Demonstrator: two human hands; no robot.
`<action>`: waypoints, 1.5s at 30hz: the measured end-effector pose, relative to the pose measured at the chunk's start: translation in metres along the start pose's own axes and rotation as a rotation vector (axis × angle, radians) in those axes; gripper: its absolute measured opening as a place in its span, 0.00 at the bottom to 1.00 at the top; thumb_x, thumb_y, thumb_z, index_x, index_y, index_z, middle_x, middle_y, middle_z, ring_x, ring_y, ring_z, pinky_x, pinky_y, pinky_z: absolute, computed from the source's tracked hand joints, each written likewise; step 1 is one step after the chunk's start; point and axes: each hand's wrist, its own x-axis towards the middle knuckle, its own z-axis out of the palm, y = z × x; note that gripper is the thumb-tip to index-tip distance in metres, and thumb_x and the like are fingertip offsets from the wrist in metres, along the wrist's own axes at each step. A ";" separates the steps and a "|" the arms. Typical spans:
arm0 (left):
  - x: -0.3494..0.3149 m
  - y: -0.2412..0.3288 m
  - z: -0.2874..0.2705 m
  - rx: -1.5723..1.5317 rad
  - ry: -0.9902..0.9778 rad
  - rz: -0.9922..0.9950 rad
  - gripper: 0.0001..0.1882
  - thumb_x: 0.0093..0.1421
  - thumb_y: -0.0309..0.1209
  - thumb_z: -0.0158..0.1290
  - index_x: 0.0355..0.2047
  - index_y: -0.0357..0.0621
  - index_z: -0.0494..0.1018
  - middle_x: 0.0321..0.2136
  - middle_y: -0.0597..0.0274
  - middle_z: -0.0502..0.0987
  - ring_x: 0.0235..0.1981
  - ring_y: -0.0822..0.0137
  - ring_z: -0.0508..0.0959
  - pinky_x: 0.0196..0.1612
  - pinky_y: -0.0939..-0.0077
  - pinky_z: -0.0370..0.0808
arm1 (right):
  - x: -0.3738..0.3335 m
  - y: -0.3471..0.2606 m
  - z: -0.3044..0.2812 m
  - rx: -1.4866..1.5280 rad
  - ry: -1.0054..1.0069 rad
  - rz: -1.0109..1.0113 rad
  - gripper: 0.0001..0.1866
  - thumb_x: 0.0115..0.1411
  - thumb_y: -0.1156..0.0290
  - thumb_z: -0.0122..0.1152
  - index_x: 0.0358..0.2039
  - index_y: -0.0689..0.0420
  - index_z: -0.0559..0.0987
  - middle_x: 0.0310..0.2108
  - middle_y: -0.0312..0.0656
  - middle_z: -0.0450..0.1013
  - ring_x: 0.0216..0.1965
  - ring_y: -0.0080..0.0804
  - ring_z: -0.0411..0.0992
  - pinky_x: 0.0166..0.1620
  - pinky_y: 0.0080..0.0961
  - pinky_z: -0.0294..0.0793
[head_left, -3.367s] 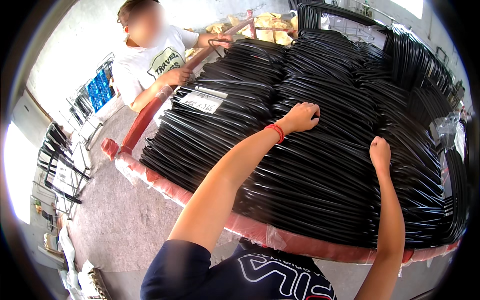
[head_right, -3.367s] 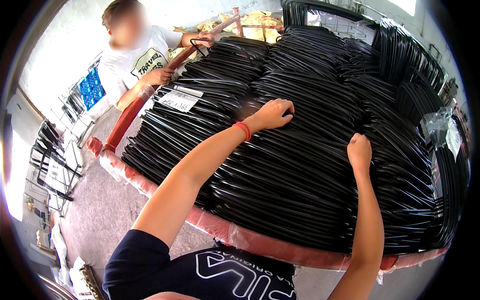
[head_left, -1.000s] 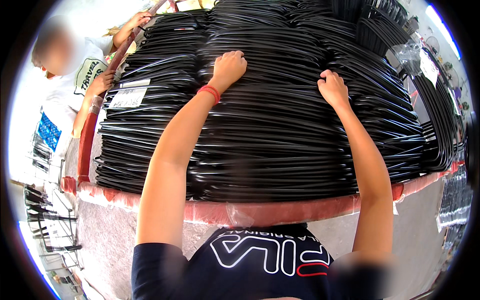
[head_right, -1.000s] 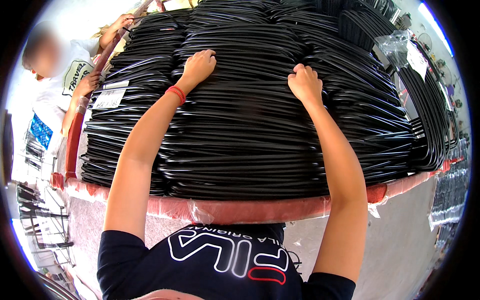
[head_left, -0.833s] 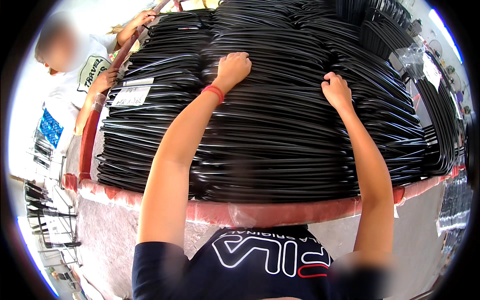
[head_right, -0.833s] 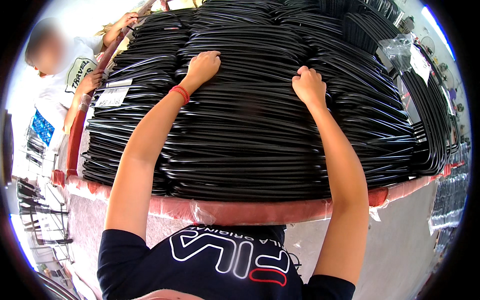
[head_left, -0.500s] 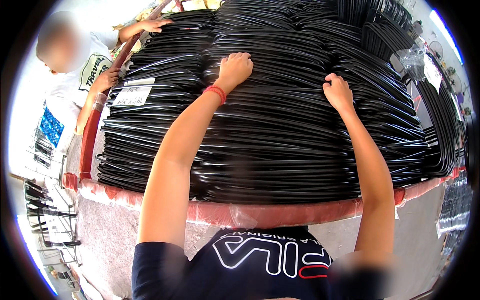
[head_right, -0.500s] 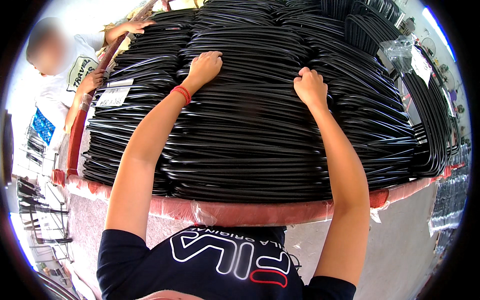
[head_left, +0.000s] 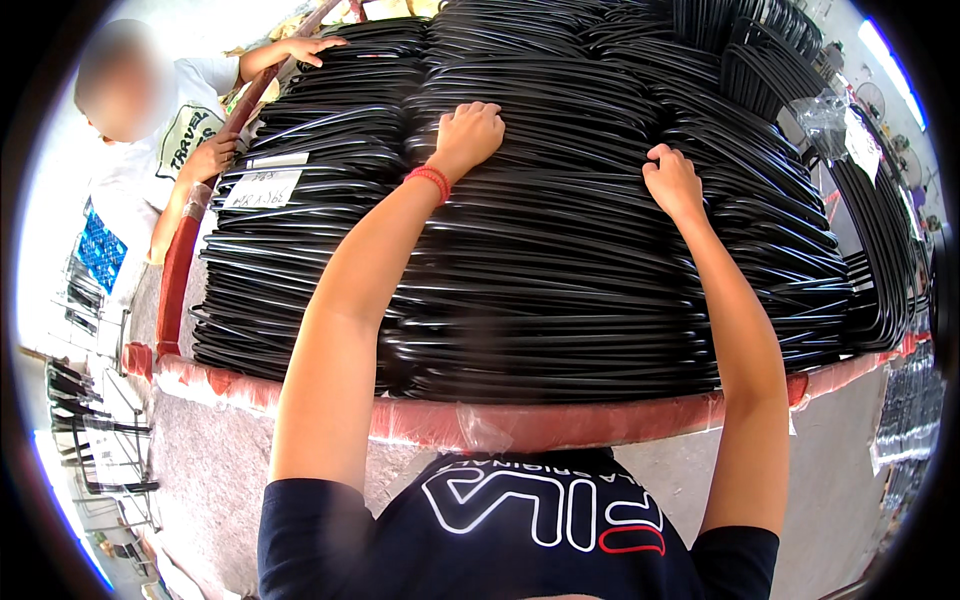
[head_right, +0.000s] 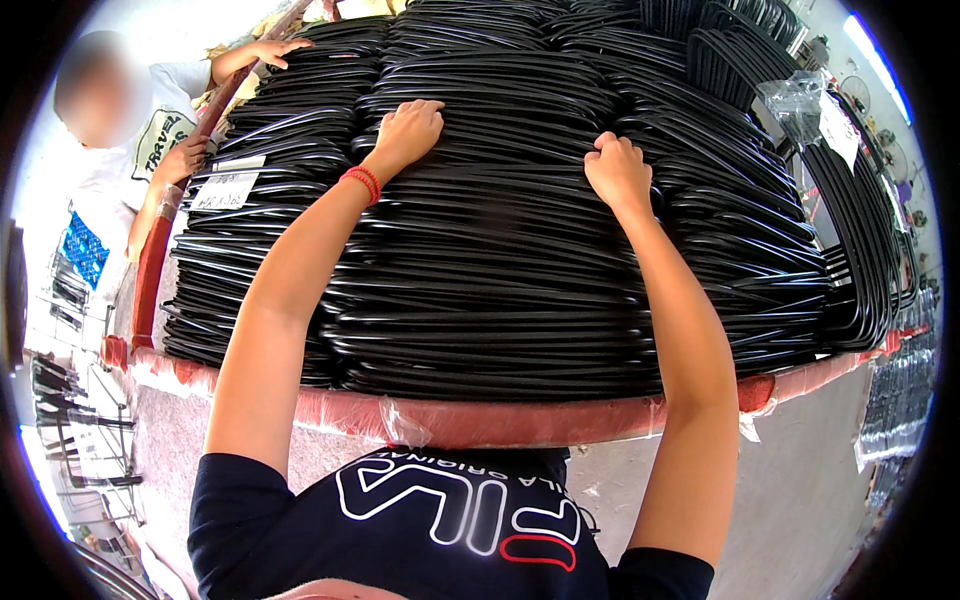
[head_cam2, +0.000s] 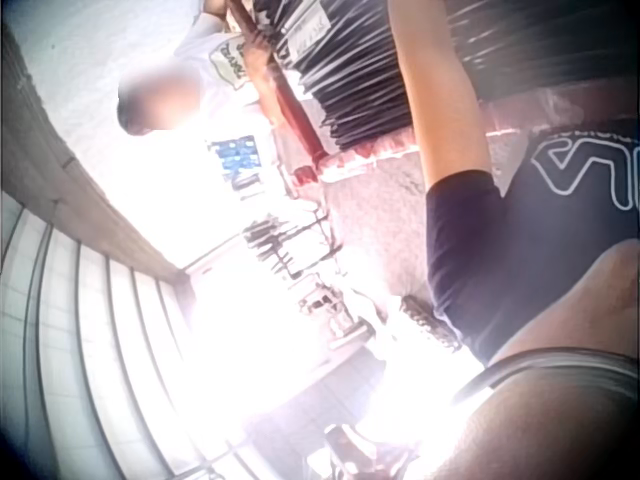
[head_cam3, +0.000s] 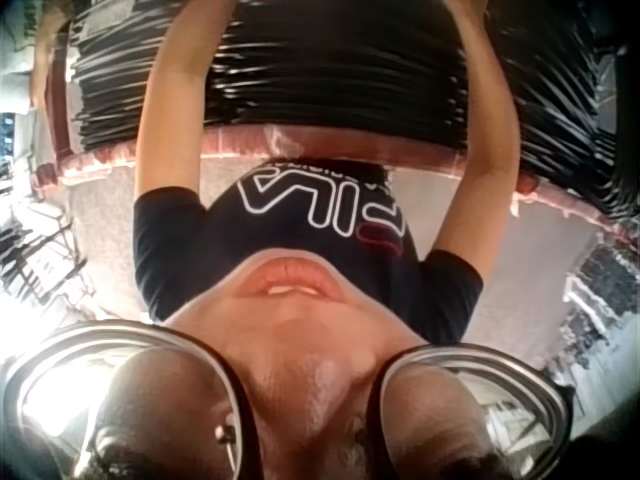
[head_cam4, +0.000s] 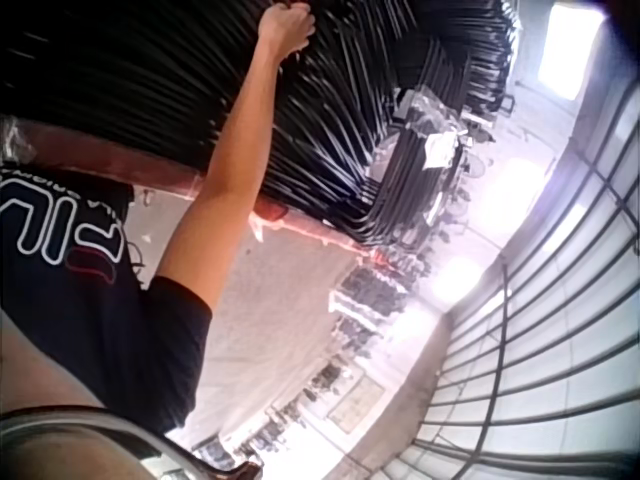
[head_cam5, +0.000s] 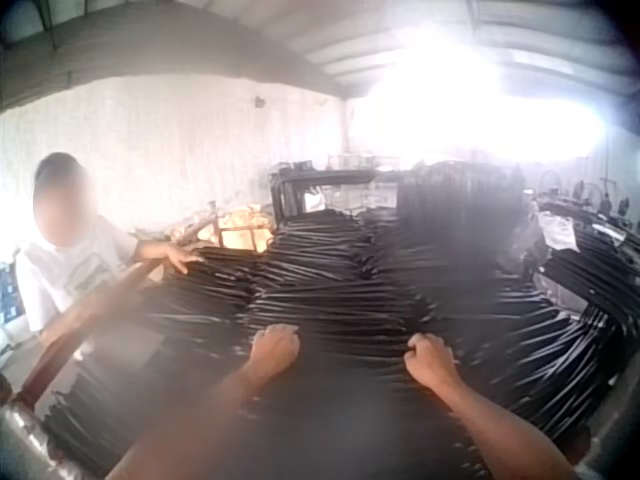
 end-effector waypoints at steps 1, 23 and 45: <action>0.000 0.000 -0.002 0.011 -0.030 -0.005 0.17 0.56 0.37 0.35 0.42 0.47 0.68 0.40 0.58 0.71 0.44 0.58 0.69 0.44 0.60 0.66 | 0.001 0.001 0.001 0.001 -0.001 -0.001 0.15 0.49 0.67 0.46 0.37 0.57 0.72 0.39 0.45 0.69 0.43 0.43 0.65 0.44 0.40 0.65; 0.016 0.001 -0.006 0.049 -0.110 0.040 0.17 0.51 0.32 0.39 0.42 0.54 0.68 0.36 0.56 0.69 0.43 0.57 0.67 0.45 0.62 0.63 | 0.000 -0.002 0.004 -0.053 0.031 -0.014 0.13 0.50 0.68 0.45 0.35 0.57 0.72 0.37 0.44 0.69 0.41 0.42 0.66 0.42 0.40 0.66; 0.007 0.005 -0.006 -0.093 -0.177 -0.153 0.21 0.52 0.37 0.37 0.43 0.41 0.66 0.47 0.51 0.63 0.50 0.57 0.63 0.54 0.52 0.51 | 0.104 -0.076 0.042 -0.397 0.126 -0.633 0.09 0.43 0.82 0.50 0.29 0.64 0.70 0.30 0.50 0.70 0.30 0.42 0.73 0.30 0.33 0.74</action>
